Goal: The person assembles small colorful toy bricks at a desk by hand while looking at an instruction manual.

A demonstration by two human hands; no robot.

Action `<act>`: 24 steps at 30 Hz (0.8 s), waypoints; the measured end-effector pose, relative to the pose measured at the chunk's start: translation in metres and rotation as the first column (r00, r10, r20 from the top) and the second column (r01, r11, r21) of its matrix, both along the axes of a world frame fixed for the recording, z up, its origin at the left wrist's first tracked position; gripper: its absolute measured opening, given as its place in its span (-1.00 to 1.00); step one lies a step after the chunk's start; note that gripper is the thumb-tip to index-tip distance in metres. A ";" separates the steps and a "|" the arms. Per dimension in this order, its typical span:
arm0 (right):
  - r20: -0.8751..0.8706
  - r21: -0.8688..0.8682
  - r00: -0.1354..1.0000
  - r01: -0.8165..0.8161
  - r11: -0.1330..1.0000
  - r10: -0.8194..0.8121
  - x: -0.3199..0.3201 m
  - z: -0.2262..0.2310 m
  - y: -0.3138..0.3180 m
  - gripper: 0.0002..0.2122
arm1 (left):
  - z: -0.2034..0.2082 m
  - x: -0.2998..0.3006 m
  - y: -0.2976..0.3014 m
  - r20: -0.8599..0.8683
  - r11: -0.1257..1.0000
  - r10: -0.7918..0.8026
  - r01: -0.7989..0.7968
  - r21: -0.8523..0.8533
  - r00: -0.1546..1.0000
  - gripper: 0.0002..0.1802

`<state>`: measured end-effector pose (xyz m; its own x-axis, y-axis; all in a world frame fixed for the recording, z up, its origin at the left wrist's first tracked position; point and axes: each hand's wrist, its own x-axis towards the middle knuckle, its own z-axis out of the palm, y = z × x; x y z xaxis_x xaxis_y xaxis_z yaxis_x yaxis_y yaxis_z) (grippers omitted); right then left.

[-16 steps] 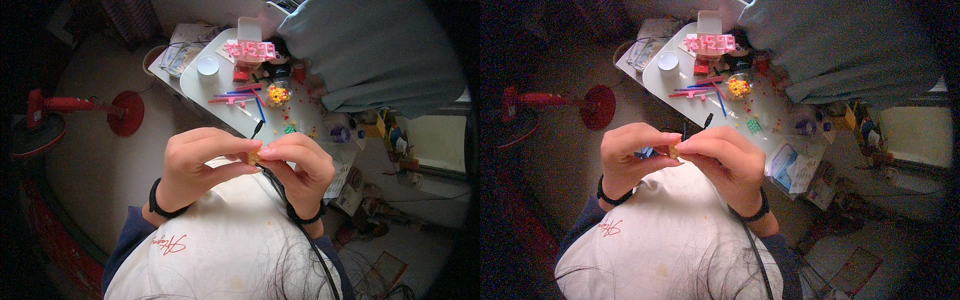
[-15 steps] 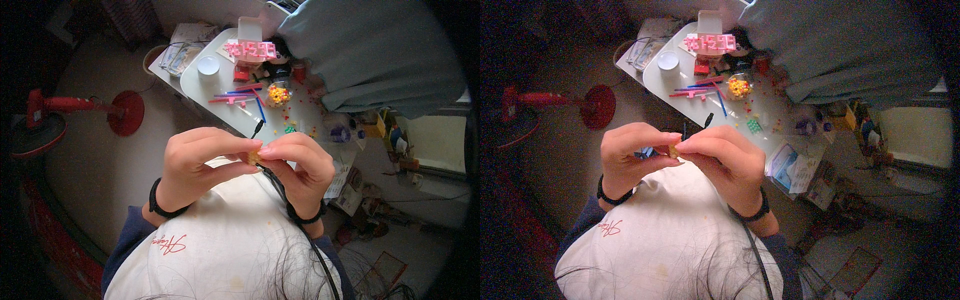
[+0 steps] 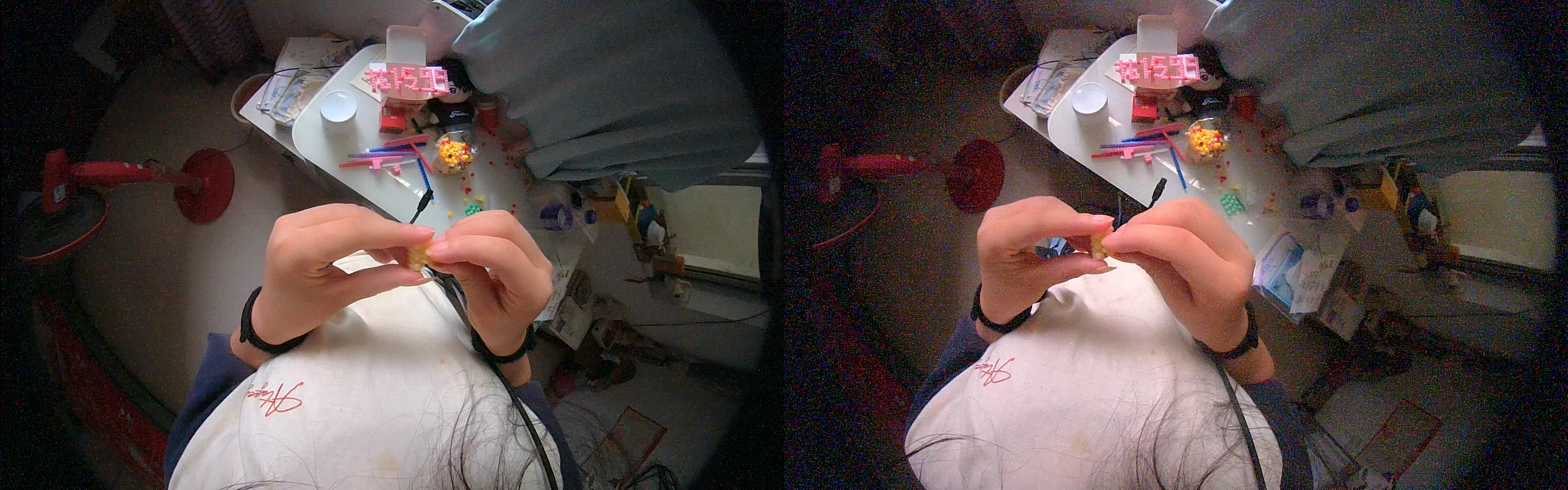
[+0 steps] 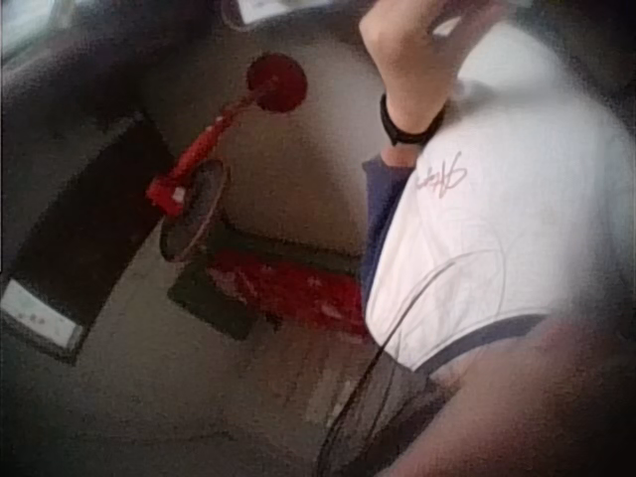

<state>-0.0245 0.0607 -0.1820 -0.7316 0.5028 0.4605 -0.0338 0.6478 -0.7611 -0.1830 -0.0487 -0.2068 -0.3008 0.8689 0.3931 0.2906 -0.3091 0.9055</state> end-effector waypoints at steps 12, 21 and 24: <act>-0.023 0.008 0.999 -0.028 1.000 0.028 -0.005 -0.005 0.000 -0.81 | 0.000 -0.002 -0.002 0.026 1.000 -0.005 0.004 0.007 1.000 -0.57; -0.037 0.009 0.999 -0.014 1.000 0.015 -0.009 -0.010 -0.006 -0.81 | -0.002 -0.004 -0.011 0.010 0.999 0.029 -0.029 0.028 1.000 -0.56; -0.036 -0.035 0.999 -0.025 0.999 0.023 -0.008 -0.011 -0.009 -0.81 | 0.000 -0.003 -0.014 -0.001 0.999 0.039 -0.039 0.015 0.999 -0.56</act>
